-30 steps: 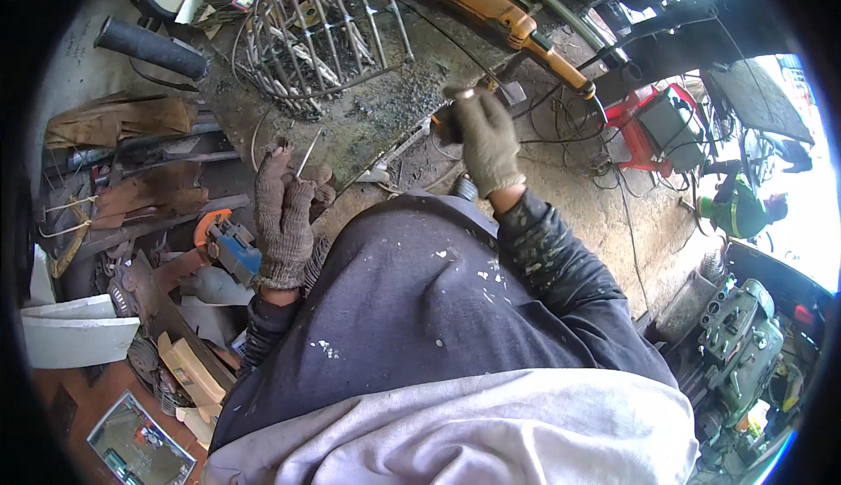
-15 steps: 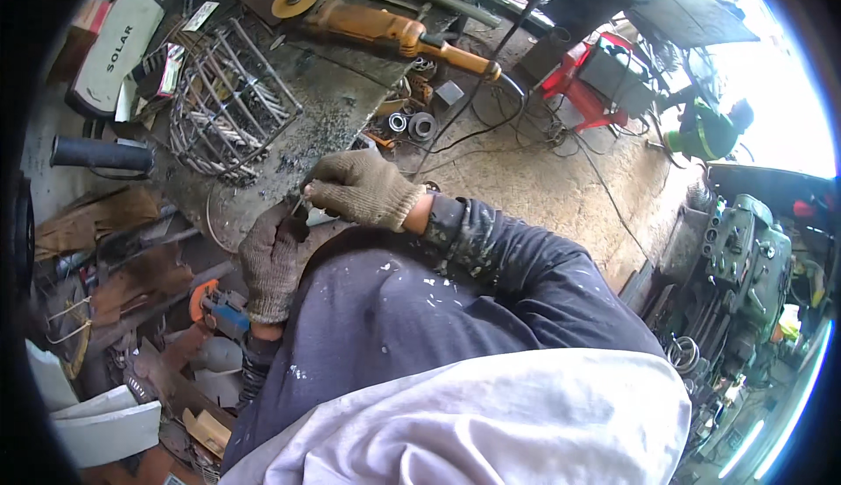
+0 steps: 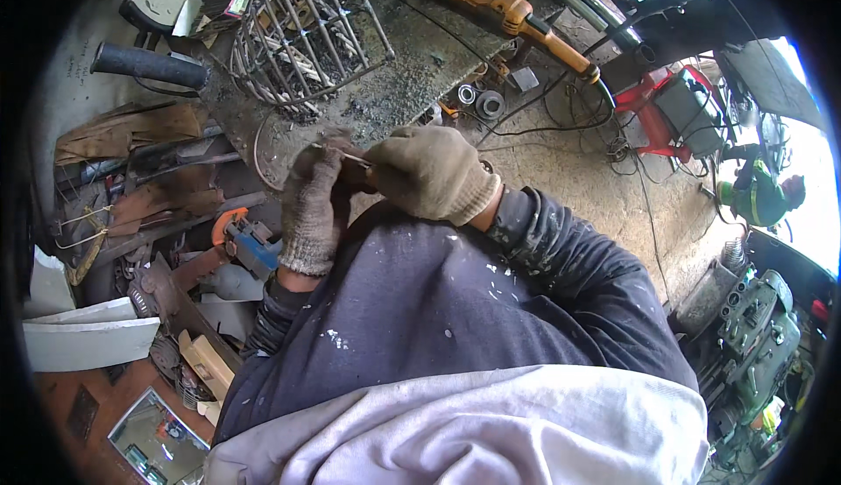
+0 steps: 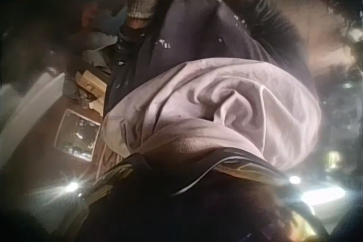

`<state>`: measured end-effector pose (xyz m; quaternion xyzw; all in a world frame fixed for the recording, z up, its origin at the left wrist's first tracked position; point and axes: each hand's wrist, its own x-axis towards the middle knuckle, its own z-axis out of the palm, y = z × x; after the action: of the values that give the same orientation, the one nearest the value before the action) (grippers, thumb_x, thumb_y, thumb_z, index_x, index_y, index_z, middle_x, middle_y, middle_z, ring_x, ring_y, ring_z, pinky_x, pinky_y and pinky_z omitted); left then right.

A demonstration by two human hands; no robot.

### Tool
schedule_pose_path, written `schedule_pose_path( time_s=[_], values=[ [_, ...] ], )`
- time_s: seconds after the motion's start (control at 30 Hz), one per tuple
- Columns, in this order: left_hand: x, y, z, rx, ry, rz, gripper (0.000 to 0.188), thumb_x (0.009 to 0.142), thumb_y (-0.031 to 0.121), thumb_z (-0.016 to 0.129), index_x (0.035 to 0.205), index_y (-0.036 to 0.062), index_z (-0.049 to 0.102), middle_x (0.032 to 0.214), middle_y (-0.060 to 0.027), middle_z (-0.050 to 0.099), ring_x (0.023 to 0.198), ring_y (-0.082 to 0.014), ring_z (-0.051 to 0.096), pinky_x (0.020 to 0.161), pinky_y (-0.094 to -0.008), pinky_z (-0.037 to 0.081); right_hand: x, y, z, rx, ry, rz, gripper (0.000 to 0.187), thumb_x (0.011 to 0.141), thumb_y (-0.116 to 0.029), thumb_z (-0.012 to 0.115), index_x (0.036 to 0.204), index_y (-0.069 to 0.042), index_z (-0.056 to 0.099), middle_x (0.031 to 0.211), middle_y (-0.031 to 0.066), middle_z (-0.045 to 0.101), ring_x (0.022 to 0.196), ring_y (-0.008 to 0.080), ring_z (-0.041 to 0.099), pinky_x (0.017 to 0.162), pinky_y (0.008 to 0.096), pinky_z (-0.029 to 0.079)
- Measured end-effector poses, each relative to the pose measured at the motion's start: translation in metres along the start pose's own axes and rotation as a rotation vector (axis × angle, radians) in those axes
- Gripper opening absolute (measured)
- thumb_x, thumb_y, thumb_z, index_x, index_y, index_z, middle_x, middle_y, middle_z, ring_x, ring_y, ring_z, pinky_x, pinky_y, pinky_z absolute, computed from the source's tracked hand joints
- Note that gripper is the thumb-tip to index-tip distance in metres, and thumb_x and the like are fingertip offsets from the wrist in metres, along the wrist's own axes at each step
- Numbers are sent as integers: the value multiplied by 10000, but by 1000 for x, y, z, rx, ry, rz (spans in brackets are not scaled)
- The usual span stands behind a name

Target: The person uses a welder wand to weld metal rods onto a circular metal frame on a workshop workbench.

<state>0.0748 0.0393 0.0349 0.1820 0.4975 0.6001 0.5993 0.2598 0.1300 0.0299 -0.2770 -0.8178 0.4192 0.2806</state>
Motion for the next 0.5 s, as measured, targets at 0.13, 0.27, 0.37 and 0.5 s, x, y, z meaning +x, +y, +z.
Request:
schedule_pose_path(
  time_s=[0.13,0.27,0.37,0.5],
  values=[
    [-3,-3,1,226,76,60,287,1055,258,542,1205,24,615,940,-93,694,830,-197,693,740,-360,580,9,-11,-11,-172,-65,-113,297,803,-260,796,1056,-114,736,919,102,723,822,295,715,701,380,578],
    [-8,22,2,86,35,127,311,1073,279,475,1168,5,590,936,-122,689,741,-217,689,723,-392,580,33,-13,-41,-102,436,-211,541,846,-474,800,1149,-40,688,933,110,734,888,240,728,768,359,578],
    [-6,18,-17,230,77,122,387,1055,352,501,1176,-6,583,849,-90,631,646,-186,635,642,-350,559,92,-24,-64,30,524,4,402,1009,-354,630,1213,-8,654,958,49,702,806,122,652,741,249,530],
    [-9,18,-25,385,20,61,457,1047,405,512,1219,-13,576,774,-41,542,591,-133,562,599,-300,527,142,-39,-81,211,148,376,420,1055,-265,473,1426,-69,500,1301,189,647,1189,308,624,969,376,513]
  ],
)
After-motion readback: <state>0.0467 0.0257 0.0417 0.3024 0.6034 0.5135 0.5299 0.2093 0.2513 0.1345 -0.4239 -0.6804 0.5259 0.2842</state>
